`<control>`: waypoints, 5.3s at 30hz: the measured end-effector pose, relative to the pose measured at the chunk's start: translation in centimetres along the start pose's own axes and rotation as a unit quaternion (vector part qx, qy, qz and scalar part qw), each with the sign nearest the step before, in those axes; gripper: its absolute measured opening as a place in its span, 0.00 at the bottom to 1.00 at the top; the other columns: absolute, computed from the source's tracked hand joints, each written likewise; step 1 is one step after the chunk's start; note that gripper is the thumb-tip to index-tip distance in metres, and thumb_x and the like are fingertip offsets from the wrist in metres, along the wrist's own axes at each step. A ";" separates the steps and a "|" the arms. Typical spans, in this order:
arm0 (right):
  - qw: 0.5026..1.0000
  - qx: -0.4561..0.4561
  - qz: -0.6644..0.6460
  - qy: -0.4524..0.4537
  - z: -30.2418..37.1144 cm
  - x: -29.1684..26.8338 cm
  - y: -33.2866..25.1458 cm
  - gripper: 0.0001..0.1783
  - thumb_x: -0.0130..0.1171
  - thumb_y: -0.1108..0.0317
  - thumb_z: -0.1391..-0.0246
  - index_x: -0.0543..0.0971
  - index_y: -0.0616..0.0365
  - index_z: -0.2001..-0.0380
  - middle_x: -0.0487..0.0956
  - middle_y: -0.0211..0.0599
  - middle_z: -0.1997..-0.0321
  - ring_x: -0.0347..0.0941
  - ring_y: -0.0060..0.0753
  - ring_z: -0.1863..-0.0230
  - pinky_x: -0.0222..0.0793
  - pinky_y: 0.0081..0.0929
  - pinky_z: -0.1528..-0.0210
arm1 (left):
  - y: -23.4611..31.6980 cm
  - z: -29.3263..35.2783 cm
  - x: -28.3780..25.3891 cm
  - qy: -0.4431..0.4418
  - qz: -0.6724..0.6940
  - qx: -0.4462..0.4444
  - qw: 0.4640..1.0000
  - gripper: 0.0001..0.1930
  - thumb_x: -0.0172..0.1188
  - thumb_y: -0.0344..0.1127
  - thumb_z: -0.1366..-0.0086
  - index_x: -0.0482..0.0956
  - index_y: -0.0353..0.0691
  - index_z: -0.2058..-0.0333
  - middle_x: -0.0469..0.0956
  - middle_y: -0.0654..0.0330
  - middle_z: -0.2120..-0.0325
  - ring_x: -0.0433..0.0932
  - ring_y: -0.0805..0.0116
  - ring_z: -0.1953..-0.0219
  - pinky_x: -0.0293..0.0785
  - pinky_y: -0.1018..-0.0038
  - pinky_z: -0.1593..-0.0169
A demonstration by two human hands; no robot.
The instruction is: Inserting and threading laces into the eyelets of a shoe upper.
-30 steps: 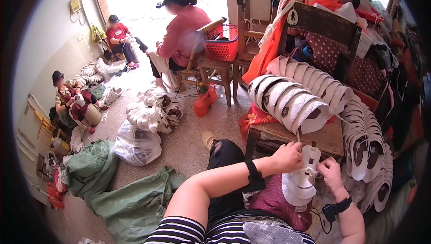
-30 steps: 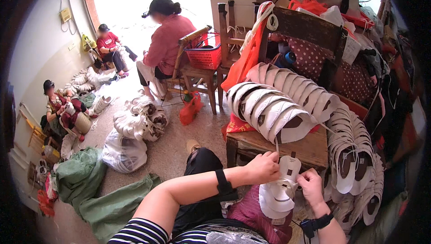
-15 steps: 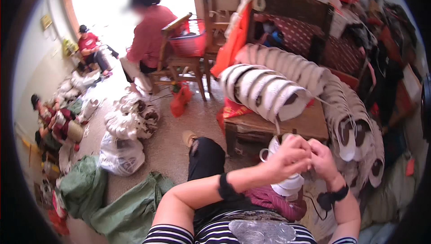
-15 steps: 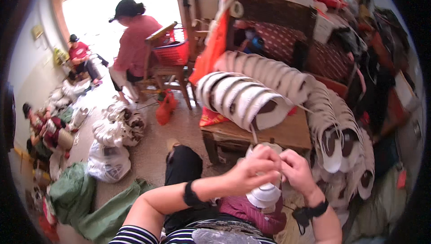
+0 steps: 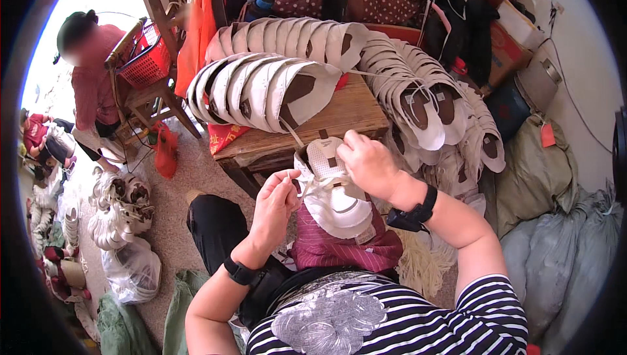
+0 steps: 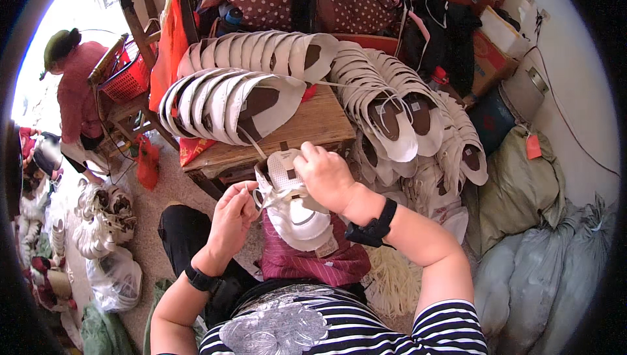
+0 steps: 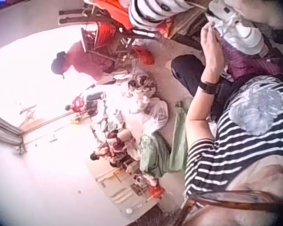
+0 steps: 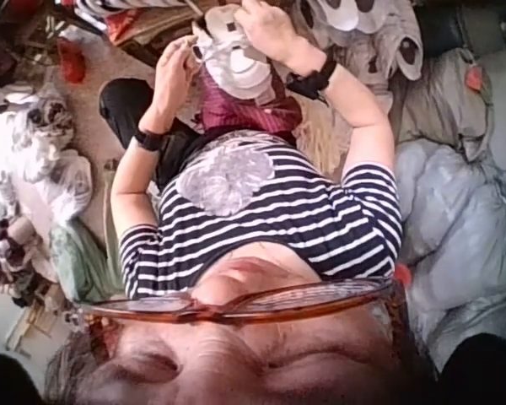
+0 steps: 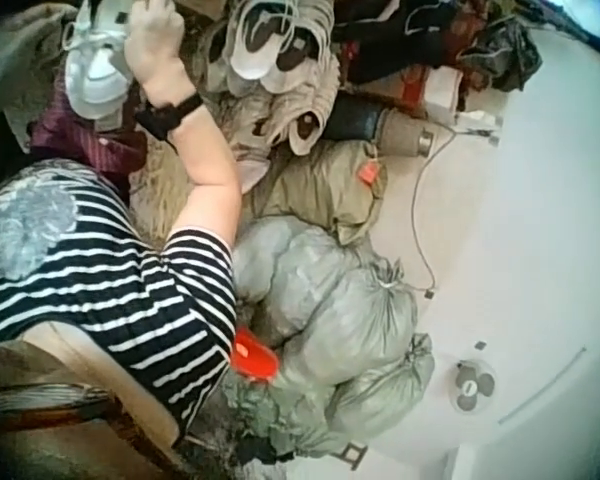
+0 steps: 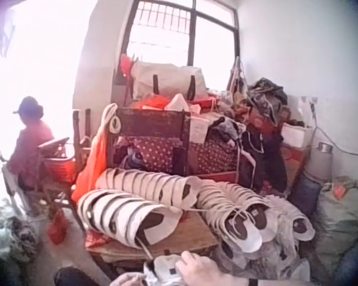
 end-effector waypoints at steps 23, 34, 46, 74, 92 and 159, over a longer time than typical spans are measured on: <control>0.979 0.107 -0.147 -0.092 -0.6 2.9 -0.2 0.14 0.54 0.72 0.49 0.69 0.57 0.58 0.76 0.45 0.64 0.76 0.52 0.63 0.73 0.43 0.63 | -1.0 -0.4 -0.2 0.015 0.015 -0.020 1.000 0.10 0.44 0.31 0.27 0.72 0.34 0.54 0.64 0.69 0.82 0.57 0.80 0.82 0.59 0.80 0.70; 0.984 -0.067 0.070 -0.150 -3.0 3.6 -4.2 0.12 0.55 0.69 0.50 0.70 0.61 0.62 0.76 0.44 0.66 0.80 0.46 0.72 0.77 0.37 0.74 | -1.2 -0.4 -0.9 0.039 -0.004 -0.010 0.999 0.11 0.50 0.34 0.31 0.74 0.37 0.54 0.68 0.70 0.80 0.61 0.82 0.81 0.56 0.84 0.78; 0.976 0.013 -0.180 -0.125 -2.9 1.7 -2.2 0.09 0.56 0.72 0.49 0.73 0.58 0.62 0.72 0.46 0.63 0.74 0.52 0.60 0.72 0.44 0.60 | -2.3 -0.1 -0.8 -0.024 0.071 0.027 0.997 0.12 0.48 0.34 0.27 0.66 0.36 0.48 0.78 0.62 0.71 0.71 0.81 0.71 0.68 0.84 0.65; 0.873 -0.234 -0.422 -0.074 3.6 -2.0 -14.3 0.05 0.57 0.73 0.49 0.72 0.60 0.69 0.68 0.38 0.68 0.72 0.40 0.73 0.71 0.34 0.73 | 3.8 -0.2 6.6 0.053 -0.633 0.443 0.633 0.07 0.67 0.31 0.53 0.78 0.45 0.75 0.71 0.64 0.75 0.71 0.62 0.65 0.59 0.65 0.55; 0.824 -0.164 -0.520 -0.157 5.8 -0.6 -11.1 0.04 0.58 0.70 0.47 0.75 0.58 0.69 0.71 0.40 0.67 0.73 0.47 0.69 0.69 0.39 0.67 | 2.5 -3.5 8.7 -0.018 -0.690 0.452 0.565 0.04 0.64 0.33 0.50 0.78 0.45 0.75 0.71 0.63 0.73 0.71 0.62 0.62 0.62 0.62 0.53; 0.981 0.026 -0.193 -0.019 2.7 0.2 2.2 0.09 0.63 0.67 0.54 0.77 0.58 0.70 0.73 0.43 0.52 0.66 0.48 0.47 0.63 0.39 0.43 | 3.4 0.1 2.5 0.035 -0.500 0.329 0.800 0.10 0.64 0.24 0.44 0.78 0.39 0.62 0.67 0.60 0.64 0.67 0.76 0.74 0.68 0.79 0.70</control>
Point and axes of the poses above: each hand's wrist, its own z-axis away from the middle knuckle, its own x-axis out of the palm, y = z × x, the point moved 6 cm from there along -z, towards the middle knuckle
